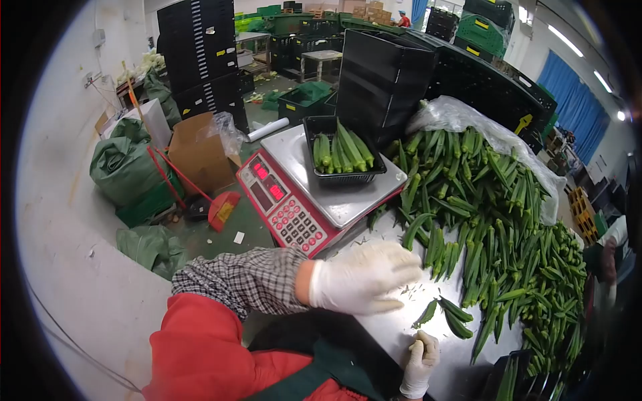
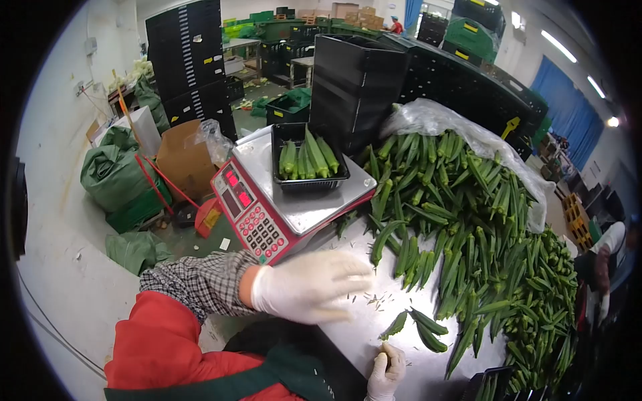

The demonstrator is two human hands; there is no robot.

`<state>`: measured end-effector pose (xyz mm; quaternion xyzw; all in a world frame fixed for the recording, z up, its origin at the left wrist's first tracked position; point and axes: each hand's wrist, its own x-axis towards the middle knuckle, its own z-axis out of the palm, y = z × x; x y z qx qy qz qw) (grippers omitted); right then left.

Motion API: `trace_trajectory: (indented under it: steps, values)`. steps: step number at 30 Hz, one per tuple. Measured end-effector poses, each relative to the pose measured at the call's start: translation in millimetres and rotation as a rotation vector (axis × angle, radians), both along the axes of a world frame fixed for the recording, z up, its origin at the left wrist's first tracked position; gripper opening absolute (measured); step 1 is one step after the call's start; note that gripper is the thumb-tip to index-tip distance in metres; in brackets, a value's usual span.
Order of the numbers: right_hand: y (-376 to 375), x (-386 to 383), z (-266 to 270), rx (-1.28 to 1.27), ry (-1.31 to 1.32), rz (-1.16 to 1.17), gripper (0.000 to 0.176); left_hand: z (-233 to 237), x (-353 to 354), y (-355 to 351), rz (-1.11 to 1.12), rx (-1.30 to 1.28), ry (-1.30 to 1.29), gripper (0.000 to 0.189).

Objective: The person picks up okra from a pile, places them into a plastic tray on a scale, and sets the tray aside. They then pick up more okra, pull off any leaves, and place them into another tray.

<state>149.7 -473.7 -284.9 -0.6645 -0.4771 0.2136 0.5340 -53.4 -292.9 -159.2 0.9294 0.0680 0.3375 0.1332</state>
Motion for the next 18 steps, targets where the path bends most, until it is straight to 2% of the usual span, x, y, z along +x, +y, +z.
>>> trace_trajectory:
  steps: [2,3,4,5,6,7,8,10,11,12,13,14,18]
  values:
    - [0.2,-2.8,2.8,-0.002,-0.036,0.001,0.019,5.0,-23.1,15.3,0.115,-0.019,-0.059,0.049]
    - [1.0,-4.9,5.3,-0.002,-0.062,-0.001,0.019,7.0,-33.6,32.2,0.165,-0.083,-0.093,0.042]
    - [2.2,-7.2,6.9,-0.001,-0.086,-0.004,0.018,23.3,-43.7,39.0,0.301,-0.174,-0.185,0.036]
    - [3.3,-8.1,7.6,0.000,-0.131,0.007,0.018,28.5,-57.8,64.9,0.372,-0.235,-0.191,0.038]
    - [3.8,-7.2,8.3,0.000,-0.174,0.014,0.018,33.9,-69.9,87.7,0.565,-0.147,-0.237,0.036]
    - [3.8,-5.9,9.1,0.000,-0.217,0.014,0.018,41.0,-79.2,108.7,0.721,-0.458,-0.345,0.040]
    - [4.6,-4.2,7.2,0.025,-0.224,0.021,0.017,35.9,-94.7,143.2,0.857,-0.403,-0.345,0.048]
    - [4.3,-1.3,-0.4,0.072,-0.236,-0.020,0.016,17.0,-125.2,199.3,1.091,-0.273,-0.011,0.060]
    - [3.1,-1.1,1.5,0.069,-0.255,-0.027,0.015,8.0,-136.8,223.0,1.047,-0.598,0.172,0.054]
    - [1.8,0.0,3.8,0.042,-0.246,-0.022,0.015,24.0,-123.4,196.9,0.787,-1.080,0.057,0.043]
    - [2.6,0.6,6.1,0.078,-0.248,-0.010,0.015,4.9,-125.4,208.8,0.614,-1.222,-0.101,0.043]
    - [2.9,2.1,-2.4,0.131,-0.252,-0.036,0.015,-11.7,-143.4,232.1,0.564,-1.370,-0.062,0.029]
    - [1.0,3.0,-8.6,0.156,-0.255,-0.068,0.017,-18.9,-149.5,241.0,0.432,-1.399,-0.070,0.026]
